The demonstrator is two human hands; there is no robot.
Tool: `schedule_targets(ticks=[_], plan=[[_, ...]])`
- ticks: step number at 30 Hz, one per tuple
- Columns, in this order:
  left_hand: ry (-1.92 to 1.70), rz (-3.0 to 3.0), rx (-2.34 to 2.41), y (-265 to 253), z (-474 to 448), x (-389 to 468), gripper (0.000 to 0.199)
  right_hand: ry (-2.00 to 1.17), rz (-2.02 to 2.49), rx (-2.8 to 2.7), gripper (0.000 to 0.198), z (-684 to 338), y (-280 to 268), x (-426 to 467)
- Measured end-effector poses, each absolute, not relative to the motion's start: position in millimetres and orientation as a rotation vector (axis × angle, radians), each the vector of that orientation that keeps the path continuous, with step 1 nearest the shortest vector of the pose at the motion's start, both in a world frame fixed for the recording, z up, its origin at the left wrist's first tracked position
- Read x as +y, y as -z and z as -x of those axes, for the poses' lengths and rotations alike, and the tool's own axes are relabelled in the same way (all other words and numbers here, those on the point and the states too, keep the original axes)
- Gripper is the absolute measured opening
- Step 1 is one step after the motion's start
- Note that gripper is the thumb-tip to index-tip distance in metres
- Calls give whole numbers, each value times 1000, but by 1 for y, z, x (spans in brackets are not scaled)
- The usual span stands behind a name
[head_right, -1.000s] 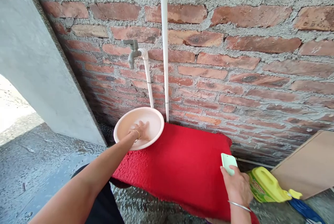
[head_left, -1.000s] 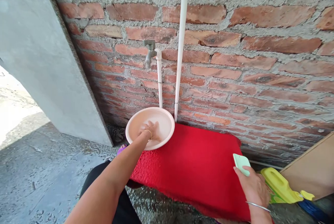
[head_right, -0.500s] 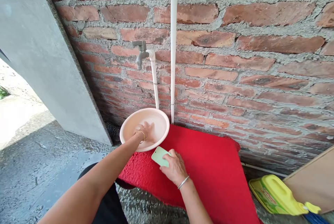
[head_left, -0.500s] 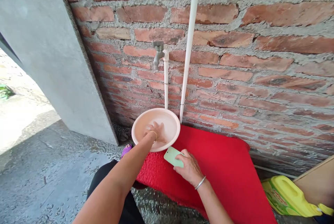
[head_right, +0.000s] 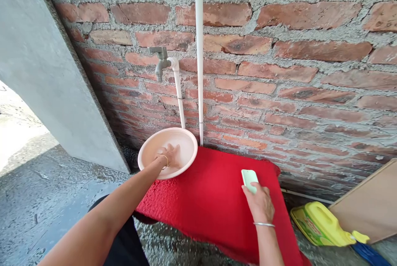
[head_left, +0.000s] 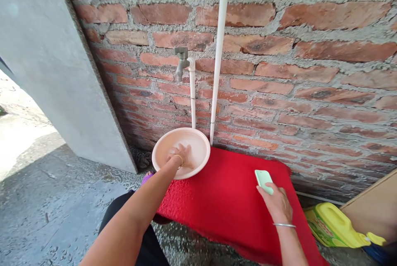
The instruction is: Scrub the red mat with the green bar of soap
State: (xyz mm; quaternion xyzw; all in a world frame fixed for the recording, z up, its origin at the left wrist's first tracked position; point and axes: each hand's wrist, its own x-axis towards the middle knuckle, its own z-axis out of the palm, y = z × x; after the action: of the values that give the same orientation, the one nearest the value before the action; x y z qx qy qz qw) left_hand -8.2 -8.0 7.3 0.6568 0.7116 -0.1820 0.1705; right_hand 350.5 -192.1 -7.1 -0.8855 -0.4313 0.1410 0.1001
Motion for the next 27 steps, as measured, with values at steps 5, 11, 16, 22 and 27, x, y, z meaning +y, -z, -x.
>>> schedule_targets(ticks=[5,11,16,22,27], plan=[[518,-1852,2014,-11,7,-10,124,-373,2755,-1007,74,-399,2,-223],[444,-1879,2018,-6,10,-8,123,-337,2604,-1185,61,-369,3,-212],[390,-1887,2053,1,10,-6,122,-440,1948,-1820,27,-277,13,-179],[412,-1892,2026,1,11,-7,123,-522,1730,-2146,22,-217,17,-153],[516,-1915,2018,7,12,-3,124,-467,1900,-2032,26,-241,17,-143]])
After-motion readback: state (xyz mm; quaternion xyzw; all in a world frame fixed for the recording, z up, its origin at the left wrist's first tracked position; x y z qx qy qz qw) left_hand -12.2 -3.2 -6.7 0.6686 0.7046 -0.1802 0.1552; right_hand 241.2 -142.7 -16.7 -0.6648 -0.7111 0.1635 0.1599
